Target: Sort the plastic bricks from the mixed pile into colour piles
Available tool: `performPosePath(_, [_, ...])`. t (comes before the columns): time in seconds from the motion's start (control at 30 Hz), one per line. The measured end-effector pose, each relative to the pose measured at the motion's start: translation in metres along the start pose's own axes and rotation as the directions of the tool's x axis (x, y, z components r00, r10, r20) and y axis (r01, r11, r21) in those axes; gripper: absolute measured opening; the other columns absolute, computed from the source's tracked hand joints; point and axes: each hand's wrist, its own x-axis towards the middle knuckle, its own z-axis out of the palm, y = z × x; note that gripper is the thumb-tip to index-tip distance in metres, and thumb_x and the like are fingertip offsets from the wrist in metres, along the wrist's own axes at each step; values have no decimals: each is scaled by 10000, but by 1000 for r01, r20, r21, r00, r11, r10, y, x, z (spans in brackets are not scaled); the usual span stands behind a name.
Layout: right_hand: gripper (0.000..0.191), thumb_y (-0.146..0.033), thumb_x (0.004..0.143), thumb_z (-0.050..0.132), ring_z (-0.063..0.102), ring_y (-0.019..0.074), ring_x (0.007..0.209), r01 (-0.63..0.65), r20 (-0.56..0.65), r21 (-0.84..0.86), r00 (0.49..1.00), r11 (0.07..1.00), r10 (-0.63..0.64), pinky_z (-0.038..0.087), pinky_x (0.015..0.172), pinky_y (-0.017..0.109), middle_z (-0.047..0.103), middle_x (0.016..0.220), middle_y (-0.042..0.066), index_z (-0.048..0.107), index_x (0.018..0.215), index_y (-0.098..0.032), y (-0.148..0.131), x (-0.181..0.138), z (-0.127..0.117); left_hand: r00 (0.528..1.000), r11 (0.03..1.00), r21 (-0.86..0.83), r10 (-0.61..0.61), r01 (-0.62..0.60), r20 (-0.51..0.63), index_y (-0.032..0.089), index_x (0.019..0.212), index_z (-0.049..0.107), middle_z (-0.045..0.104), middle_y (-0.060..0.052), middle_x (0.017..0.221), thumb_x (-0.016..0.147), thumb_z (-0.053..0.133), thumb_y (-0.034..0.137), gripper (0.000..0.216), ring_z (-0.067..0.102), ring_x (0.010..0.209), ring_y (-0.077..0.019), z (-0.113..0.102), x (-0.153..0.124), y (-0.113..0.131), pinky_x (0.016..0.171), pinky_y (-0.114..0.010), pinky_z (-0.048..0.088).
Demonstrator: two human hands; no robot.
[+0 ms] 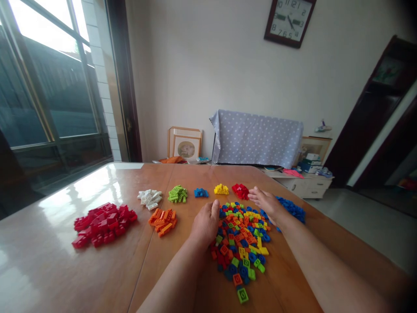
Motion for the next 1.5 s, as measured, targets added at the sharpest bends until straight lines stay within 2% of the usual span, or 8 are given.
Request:
performPosePath(0.23, [667,-670,940,438,604,310,1263,3,-42,69,999,998,0,425,1121,487,661,1302,221,639,1305,-148,17,-12,-1,1000,1000,-10,8,-8,4,238,821,674,729,-117,916,909,387,702,553,638,920,-324,0,0,-2,781,-348,399])
performPosePath(0.43, [628,-675,916,486,598,280,1268,82,-68,-44,994,996,-85,389,1149,459,680,1295,159,679,1231,-167,29,-19,17,999,994,108,17,-22,47,221,880,661,727,-119,978,953,297,670,583,640,959,-311,-1,0,-1,780,-343,408])
performPosePath(0.6, [567,-657,901,542,621,278,1240,72,-53,177,997,982,-64,405,1141,457,692,1282,149,703,1176,-188,21,-29,24,997,982,187,16,-30,74,207,945,650,721,-115,1053,978,217,656,625,643,975,-286,-2,0,2,761,-329,415])
performPosePath(0.7, [516,-632,908,548,645,283,1206,82,-122,290,991,953,-48,431,1126,449,724,1213,159,731,1078,-181,13,-33,20,997,983,183,14,-27,74,203,965,653,720,-120,1072,975,213,664,637,644,992,-290,-3,1,2,772,-334,420])
performPosePath(0.8, [492,-617,913,548,664,292,1175,87,-203,290,979,953,-27,444,1114,459,743,1157,167,742,1009,-175,11,-33,15,997,984,179,9,-22,72,198,966,652,717,-129,1064,976,216,660,636,643,1005,-303,-4,1,2,787,-348,426])
performPosePath(1.03, [524,-646,874,588,688,296,1125,101,-212,227,976,969,-52,466,1091,462,755,1121,161,751,994,-163,24,-31,21,997,986,164,7,-19,74,203,937,644,719,-122,1022,972,222,663,625,644,1005,-307,-5,0,4,796,-351,436])
performPosePath(1.23, [500,-630,926,513,686,270,1143,43,-118,416,993,908,7,466,1090,455,755,1137,153,737,1024,-193,20,-30,21,998,992,127,-2,-7,68,210,928,634,713,-118,1025,963,250,668,599,635,1025,-308,-6,0,4,850,-360,432])
performPosePath(1.5, [463,-566,963,454,708,273,1096,-9,-274,425,952,905,138,454,1086,478,771,1077,160,715,932,-185,16,-26,6,998,999,51,-5,3,58,189,1003,680,719,-131,1103,953,287,674,626,629,1078,-313,-5,0,4,930,-366,434])
